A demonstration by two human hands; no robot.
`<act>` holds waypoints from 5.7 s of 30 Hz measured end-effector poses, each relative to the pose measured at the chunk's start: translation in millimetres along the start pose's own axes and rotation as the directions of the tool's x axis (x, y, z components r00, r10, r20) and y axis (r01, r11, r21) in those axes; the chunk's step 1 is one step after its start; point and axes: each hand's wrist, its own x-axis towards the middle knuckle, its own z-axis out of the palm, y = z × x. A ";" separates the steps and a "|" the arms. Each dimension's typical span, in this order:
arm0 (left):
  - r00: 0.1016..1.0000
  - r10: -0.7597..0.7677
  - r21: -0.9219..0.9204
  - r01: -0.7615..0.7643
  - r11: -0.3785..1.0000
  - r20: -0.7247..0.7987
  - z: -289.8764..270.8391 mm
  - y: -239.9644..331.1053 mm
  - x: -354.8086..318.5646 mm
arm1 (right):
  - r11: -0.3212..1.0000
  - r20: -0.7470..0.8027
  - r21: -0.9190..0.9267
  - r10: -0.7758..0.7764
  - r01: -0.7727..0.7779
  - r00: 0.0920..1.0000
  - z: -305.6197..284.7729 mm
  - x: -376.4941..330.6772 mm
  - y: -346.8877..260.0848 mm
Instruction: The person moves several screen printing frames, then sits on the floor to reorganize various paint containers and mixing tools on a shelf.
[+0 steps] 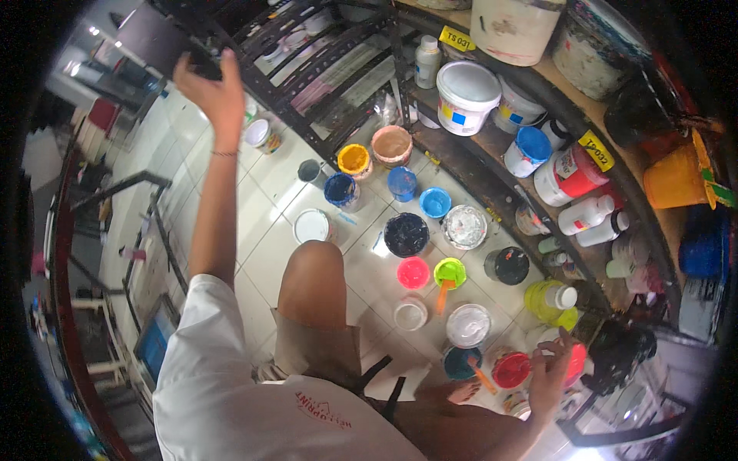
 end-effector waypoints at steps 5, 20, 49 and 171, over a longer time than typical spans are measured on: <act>1.000 -0.003 -0.063 0.003 0.998 -0.003 54.2 -67.6 38.0 | 0.999 -0.017 0.013 -0.048 0.048 0.999 73.3 -29.0 -59.4; 0.949 -0.314 -0.427 0.298 0.854 0.035 69.7 -56.9 34.7 | 0.892 0.365 -0.449 0.122 0.060 0.923 296.5 128.5 -111.8; 0.974 -0.220 -0.568 0.206 0.797 0.046 83.9 -72.6 30.6 | 0.953 0.439 -0.293 0.211 -0.083 0.873 474.5 389.5 33.8; 0.969 -0.249 -0.528 0.211 0.823 0.000 84.2 -71.3 30.8 | 0.620 -0.253 -0.782 -0.407 0.061 0.878 448.9 360.6 -63.6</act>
